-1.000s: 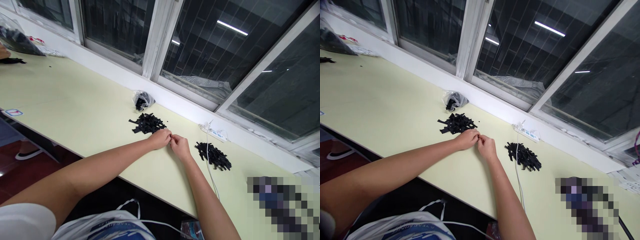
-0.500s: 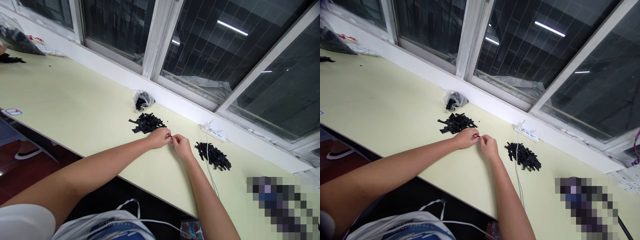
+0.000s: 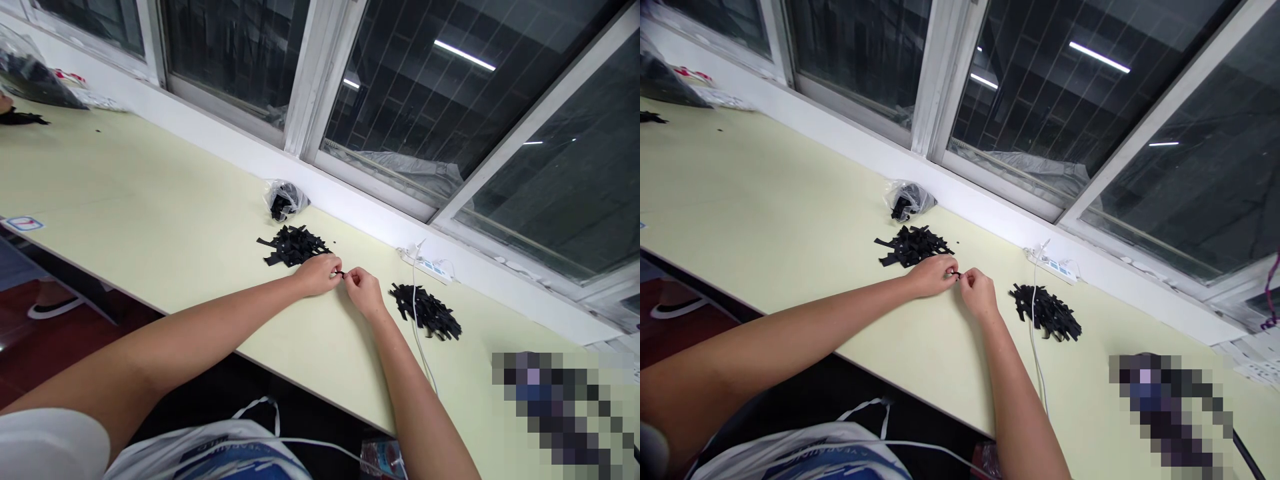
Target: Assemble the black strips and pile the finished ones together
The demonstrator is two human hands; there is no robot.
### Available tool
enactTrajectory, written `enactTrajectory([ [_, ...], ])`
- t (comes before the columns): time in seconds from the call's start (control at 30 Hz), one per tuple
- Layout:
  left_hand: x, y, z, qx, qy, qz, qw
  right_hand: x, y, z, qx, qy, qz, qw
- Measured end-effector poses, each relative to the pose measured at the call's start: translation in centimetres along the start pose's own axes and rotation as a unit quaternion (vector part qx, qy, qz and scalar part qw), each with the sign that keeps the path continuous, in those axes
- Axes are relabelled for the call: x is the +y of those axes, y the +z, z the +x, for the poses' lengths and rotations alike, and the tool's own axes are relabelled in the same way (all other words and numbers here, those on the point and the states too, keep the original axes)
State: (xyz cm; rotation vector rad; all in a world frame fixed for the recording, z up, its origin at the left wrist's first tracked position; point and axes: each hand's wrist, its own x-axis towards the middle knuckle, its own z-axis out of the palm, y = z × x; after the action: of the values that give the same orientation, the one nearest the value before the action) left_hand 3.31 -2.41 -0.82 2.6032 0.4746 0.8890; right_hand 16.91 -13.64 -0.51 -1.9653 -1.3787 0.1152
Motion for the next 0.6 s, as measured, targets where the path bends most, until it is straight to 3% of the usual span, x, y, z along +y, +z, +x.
enactTrajectory([
  [0.17, -0.4, 0.4, 0.2, 0.026, -0.005, -0.023, 0.999, 0.4, 0.2, 0.2, 0.027, 0.035, 0.035, 0.998],
  [0.3, -0.8, 0.6, 0.5, 0.009, -0.004, -0.049, 0.999, 0.9, 0.3, 0.4, 0.046, 0.056, 0.063, 0.995],
  [0.6, 0.1, -0.5, 0.6, -0.005, 0.043, -0.107, 0.993, 0.8, 0.3, 0.4, 0.073, 0.033, 0.085, 0.993],
])
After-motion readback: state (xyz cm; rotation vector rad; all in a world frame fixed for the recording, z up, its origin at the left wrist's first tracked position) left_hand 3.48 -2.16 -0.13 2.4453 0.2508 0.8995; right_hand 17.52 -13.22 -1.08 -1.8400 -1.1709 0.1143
